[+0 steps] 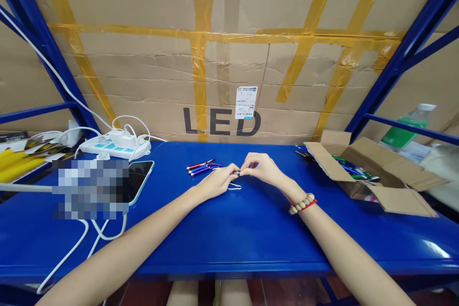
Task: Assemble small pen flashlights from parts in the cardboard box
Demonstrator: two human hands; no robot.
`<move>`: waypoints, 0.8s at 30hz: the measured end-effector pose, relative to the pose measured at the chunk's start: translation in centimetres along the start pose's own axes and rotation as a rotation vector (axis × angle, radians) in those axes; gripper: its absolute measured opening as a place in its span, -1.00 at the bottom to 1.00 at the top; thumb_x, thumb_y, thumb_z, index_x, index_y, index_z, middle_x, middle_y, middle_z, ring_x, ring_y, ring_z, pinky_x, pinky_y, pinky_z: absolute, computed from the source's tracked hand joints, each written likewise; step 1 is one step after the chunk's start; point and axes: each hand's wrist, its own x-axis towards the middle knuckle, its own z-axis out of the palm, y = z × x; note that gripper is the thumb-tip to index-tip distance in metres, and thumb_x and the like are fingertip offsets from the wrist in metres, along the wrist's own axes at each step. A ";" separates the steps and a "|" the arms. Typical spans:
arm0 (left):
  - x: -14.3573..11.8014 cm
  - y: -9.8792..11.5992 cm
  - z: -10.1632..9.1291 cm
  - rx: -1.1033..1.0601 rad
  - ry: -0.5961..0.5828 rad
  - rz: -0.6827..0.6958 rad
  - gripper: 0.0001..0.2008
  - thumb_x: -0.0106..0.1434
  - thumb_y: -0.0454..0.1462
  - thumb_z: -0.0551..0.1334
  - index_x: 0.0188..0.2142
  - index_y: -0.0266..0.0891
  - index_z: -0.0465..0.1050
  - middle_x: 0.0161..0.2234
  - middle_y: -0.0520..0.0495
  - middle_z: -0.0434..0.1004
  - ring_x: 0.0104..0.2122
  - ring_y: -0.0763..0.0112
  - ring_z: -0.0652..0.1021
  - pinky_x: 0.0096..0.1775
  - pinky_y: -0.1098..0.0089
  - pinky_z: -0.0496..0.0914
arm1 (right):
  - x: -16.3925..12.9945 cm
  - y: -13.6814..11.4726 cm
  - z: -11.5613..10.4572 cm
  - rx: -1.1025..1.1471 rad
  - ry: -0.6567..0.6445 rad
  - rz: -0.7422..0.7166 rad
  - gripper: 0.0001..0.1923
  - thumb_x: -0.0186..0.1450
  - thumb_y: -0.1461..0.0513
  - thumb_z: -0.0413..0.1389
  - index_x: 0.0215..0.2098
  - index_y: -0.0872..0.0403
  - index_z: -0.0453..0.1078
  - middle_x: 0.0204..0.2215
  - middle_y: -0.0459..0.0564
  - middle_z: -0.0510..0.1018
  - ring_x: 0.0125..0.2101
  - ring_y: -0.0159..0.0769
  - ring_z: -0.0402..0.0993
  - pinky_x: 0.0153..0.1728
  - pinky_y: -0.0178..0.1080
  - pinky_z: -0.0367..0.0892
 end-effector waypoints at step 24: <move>0.5 -0.5 0.5 -0.009 0.185 -0.014 -0.72 0.32 -0.24 -0.01 0.00 -0.22 0.24 -0.23 -0.07 0.49 -0.25 0.34 0.51 -0.23 0.41 0.34 | 0.3 -1.9 0.6 0.390 -0.020 0.428 -0.59 0.09 -0.01 0.16 -0.32 0.18 0.44 -0.46 -0.02 0.49 -0.59 -0.46 0.39 -0.70 -0.46 0.24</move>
